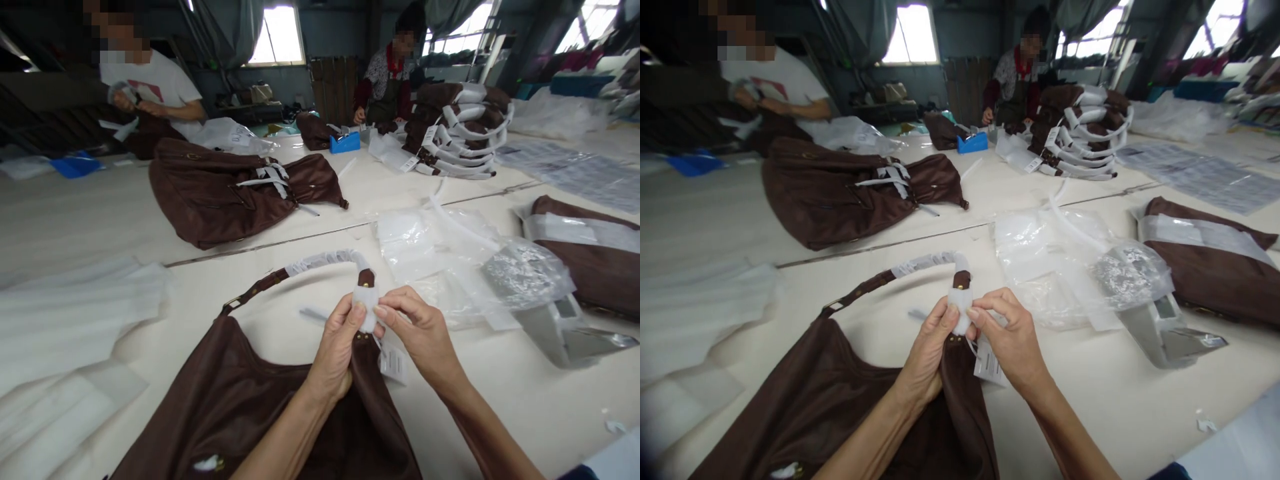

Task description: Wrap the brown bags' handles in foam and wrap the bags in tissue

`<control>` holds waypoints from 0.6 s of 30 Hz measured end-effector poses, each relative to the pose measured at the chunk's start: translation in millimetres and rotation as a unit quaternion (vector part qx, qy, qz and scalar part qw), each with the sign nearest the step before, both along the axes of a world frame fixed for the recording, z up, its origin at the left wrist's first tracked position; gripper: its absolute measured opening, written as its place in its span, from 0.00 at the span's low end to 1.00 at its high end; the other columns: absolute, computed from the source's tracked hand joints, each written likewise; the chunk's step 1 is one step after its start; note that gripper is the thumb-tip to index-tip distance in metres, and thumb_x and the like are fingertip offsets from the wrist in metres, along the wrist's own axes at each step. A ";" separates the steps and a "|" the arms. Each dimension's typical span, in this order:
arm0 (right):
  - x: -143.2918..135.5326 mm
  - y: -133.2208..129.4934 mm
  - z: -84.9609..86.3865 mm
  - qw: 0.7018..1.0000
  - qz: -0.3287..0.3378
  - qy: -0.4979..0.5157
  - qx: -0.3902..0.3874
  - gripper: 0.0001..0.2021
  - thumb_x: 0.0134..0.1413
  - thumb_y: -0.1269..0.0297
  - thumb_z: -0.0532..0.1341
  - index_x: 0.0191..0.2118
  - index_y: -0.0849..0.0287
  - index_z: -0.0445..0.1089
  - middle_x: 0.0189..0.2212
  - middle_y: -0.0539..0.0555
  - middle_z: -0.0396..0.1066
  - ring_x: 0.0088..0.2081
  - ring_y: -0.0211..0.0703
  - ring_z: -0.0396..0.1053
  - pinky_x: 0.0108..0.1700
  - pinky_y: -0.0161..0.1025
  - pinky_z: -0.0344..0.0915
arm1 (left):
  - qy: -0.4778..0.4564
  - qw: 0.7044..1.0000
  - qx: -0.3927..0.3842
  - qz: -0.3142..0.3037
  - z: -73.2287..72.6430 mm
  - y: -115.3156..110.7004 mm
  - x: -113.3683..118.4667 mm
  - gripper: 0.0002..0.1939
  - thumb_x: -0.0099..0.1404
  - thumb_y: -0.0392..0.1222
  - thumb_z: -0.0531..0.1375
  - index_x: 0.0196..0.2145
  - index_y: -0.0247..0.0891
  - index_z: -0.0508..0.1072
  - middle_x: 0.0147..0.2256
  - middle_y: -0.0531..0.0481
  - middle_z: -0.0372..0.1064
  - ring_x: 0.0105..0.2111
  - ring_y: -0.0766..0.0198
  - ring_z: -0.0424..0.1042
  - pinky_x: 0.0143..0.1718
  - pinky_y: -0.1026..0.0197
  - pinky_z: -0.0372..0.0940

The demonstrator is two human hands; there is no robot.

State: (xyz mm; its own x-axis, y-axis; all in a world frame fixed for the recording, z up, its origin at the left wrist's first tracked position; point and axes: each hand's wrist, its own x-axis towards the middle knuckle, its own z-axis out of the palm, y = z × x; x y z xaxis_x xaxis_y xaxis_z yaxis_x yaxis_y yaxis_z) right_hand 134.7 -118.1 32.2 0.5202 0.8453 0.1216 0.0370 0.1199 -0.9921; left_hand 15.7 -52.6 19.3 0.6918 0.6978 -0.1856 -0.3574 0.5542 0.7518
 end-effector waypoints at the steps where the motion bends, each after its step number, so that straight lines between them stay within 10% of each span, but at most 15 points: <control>1: -1.1 0.3 -0.9 1.000 0.010 0.021 -0.007 0.06 0.56 0.58 0.67 0.32 0.55 0.76 0.32 0.51 0.66 0.27 0.39 0.68 0.34 0.40 0.67 | -0.001 1.000 0.004 0.002 -0.2 0.1 0.7 0.11 0.68 0.48 0.61 0.43 0.38 0.72 0.26 0.51 0.68 0.25 0.69 0.66 0.29 0.69 0.61; 13: -8.9 11.0 -27.5 0.983 0.053 0.173 -0.009 0.09 0.56 0.57 0.67 0.40 0.53 0.73 0.37 0.51 0.71 0.38 0.42 0.68 0.43 0.39 0.66 | 0.054 0.979 0.189 0.053 1.3 4.3 2.0 0.16 0.69 0.43 0.57 0.52 0.41 0.77 0.47 0.45 0.73 0.53 0.55 0.67 0.58 0.58 0.58; 18: -8.0 16.8 -27.5 0.969 0.016 0.246 -0.022 0.13 0.50 0.53 0.68 0.38 0.54 0.71 0.33 0.51 0.72 0.32 0.43 0.69 0.39 0.42 0.68 | 0.051 0.981 0.090 0.166 -3.4 11.1 -0.3 0.18 0.65 0.43 0.59 0.52 0.42 0.77 0.44 0.46 0.70 0.42 0.58 0.72 0.45 0.60 0.68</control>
State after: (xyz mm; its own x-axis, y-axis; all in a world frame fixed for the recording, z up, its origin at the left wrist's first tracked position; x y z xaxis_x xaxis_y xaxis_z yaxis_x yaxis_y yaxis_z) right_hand 126.7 -101.4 4.7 0.4794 0.8606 -0.1716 -0.4446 0.0696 -0.8930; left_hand 15.4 -41.5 15.8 0.4047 0.9095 -0.0955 -0.4145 0.2755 0.8673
